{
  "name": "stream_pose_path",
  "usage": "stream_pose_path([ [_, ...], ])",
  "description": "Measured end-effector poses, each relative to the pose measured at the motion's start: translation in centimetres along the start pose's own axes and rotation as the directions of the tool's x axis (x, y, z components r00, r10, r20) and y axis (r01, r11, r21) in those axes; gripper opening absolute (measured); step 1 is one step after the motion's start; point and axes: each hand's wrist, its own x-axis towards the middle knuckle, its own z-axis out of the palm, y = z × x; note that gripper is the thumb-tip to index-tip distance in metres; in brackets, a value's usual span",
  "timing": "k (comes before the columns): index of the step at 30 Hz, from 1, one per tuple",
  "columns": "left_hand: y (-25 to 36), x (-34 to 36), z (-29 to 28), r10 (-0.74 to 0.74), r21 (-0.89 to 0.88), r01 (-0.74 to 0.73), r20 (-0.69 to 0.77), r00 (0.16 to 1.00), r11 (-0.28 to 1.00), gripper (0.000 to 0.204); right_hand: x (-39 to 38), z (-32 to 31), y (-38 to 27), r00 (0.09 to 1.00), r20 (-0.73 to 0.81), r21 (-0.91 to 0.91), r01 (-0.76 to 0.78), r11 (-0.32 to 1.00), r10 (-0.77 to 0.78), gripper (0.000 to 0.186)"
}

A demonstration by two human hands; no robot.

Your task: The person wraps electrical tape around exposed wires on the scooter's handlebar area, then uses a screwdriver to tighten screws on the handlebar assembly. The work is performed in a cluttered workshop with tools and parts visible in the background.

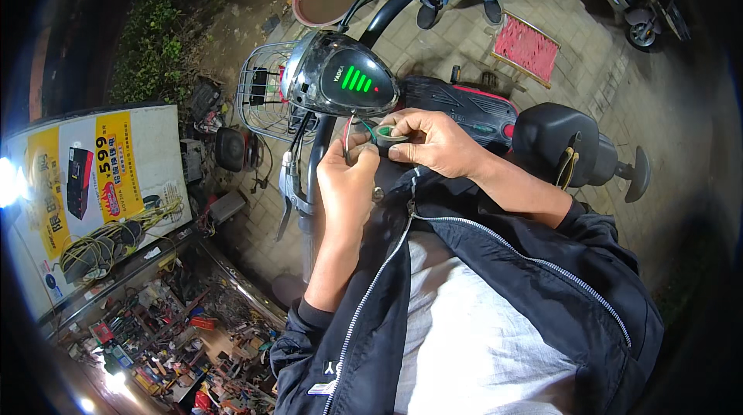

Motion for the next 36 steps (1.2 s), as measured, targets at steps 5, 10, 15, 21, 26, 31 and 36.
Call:
stream_pose_path([
  [5, -0.5, 0.2, -0.2, 0.053, 0.066, -0.054, 0.010, 0.999, 0.996, 0.010, -0.3, -0.2, -1.1, 1.000, 0.029, 0.004, -0.013, 1.000, 0.013, 0.013],
  [10, -0.7, 0.1, -0.4, 0.025, 0.023, -0.026, 0.077, 0.997, 0.999, 0.012, -0.3, -1.3, -2.6, 0.977, 0.180, 0.268, -0.161, 0.950, 0.115, 0.027],
  [15, -0.9, -0.3, -0.9, 0.091, -0.110, -0.078, 0.118, 0.989, 0.991, 0.028, 0.6, 0.0, -1.7, 0.982, 0.113, 0.492, -0.189, 0.850, 0.153, 0.031],
  [21, 1.6, -1.6, -1.7, 0.168, -0.106, -0.156, 0.112, 0.979, 0.982, 0.038, 1.4, 2.8, -1.7, 0.949, -0.110, -0.520, 0.199, 0.831, -0.296, 0.052],
  [26, 3.4, -1.3, -0.9, 0.227, 0.109, -0.233, 0.061, 0.972, 0.966, 0.044, 2.4, 3.8, -2.9, 0.997, 0.051, -0.339, 0.064, 0.938, -0.049, 0.051],
  [31, 0.6, 2.1, -3.5, 0.268, 0.137, -0.259, -0.047, 0.962, 0.956, 0.037, 1.8, 3.1, -0.2, 0.970, -0.049, -0.344, 0.208, 0.915, -0.239, 0.037],
  [36, -0.3, 6.8, -6.1, 0.514, 0.832, -0.538, 0.524, 0.679, -0.137, 0.033, 1.1, 2.1, 2.3, 0.974, -0.196, -0.162, 0.080, 0.984, -0.112, 0.036],
])
